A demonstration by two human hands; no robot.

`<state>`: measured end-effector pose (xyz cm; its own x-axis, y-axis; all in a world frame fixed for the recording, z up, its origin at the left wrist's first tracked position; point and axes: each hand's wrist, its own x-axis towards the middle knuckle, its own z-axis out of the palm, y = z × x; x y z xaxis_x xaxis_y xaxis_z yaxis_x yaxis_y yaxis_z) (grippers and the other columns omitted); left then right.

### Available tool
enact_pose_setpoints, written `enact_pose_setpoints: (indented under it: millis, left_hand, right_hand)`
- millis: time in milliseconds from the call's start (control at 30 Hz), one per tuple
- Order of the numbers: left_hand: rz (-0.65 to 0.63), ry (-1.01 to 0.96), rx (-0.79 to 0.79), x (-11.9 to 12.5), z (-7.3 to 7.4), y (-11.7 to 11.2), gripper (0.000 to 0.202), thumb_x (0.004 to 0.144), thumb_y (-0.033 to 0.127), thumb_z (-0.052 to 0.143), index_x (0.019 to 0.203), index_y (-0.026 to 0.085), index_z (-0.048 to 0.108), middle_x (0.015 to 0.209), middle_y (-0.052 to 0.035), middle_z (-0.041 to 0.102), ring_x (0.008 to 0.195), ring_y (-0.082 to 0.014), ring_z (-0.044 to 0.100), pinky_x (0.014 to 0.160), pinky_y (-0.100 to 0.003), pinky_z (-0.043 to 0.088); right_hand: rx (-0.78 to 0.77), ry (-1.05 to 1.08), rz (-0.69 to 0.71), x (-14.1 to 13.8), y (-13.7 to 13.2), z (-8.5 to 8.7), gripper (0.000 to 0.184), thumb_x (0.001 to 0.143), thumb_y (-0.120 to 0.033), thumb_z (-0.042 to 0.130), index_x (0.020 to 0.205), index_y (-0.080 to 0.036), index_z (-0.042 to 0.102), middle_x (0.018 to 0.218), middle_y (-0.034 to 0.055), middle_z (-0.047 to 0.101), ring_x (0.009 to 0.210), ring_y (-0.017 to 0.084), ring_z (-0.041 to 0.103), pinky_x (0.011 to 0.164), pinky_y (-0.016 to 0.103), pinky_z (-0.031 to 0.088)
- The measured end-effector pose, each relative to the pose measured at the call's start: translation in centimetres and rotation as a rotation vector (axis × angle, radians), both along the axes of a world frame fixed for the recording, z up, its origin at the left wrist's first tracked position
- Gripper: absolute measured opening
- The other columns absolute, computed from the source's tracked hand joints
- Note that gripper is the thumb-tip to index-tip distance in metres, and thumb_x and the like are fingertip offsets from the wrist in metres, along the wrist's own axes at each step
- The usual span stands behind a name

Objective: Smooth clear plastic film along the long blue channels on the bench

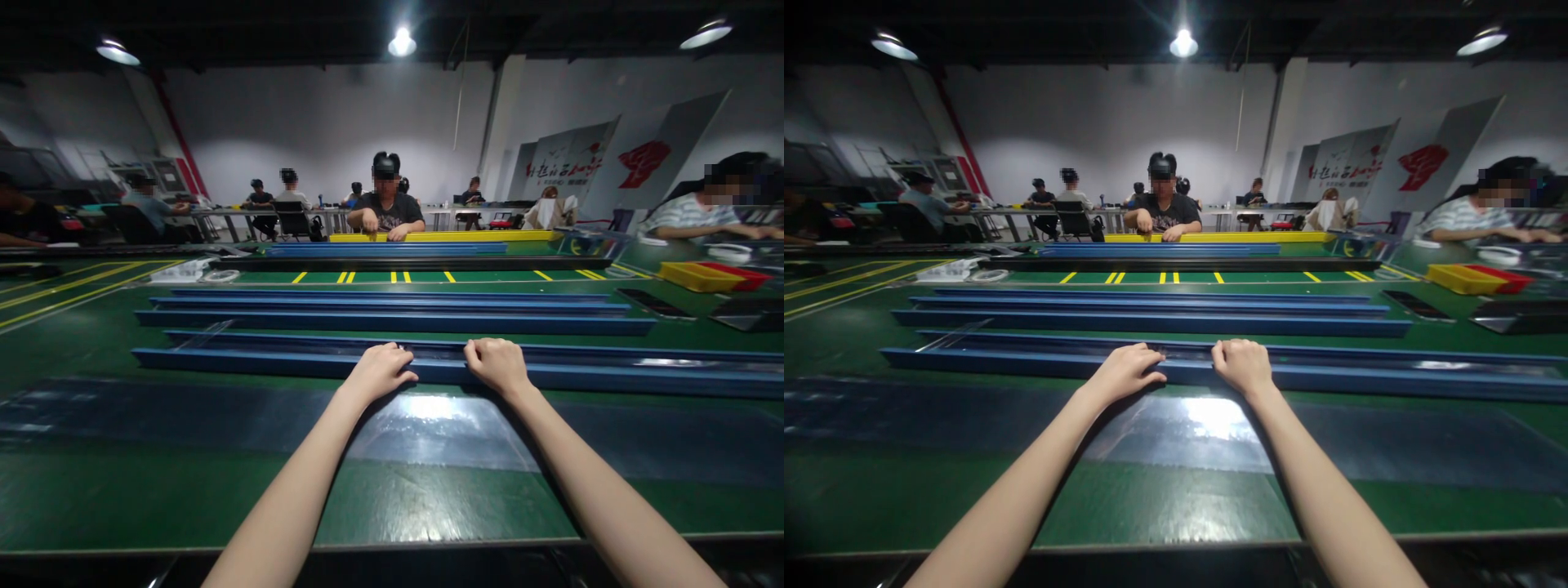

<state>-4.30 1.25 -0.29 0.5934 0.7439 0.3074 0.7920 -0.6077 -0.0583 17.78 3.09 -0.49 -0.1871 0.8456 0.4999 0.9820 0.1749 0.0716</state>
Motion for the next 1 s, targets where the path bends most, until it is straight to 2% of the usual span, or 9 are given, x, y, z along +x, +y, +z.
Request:
enact_pose_setpoints:
  millis: [1000]
  left_hand:
    - [0.043, 0.005, -0.054, -0.27, 0.00, 0.08, 0.029, 0.080, 0.046, 0.046, 0.088, 0.021, 0.059, 0.082, -0.0025, 0.062, 0.079, -0.0168, 0.057, 0.063, -0.023, 0.039]
  right_hand:
    - [-0.037, 0.011, 0.010, -0.01, -0.02, 0.21, 0.045, 0.082, -0.032, 0.030, 0.060, -0.018, 0.066, 0.069, 0.0066, 0.068, 0.061, 0.017, 0.060, 0.048, 0.026, 0.023]
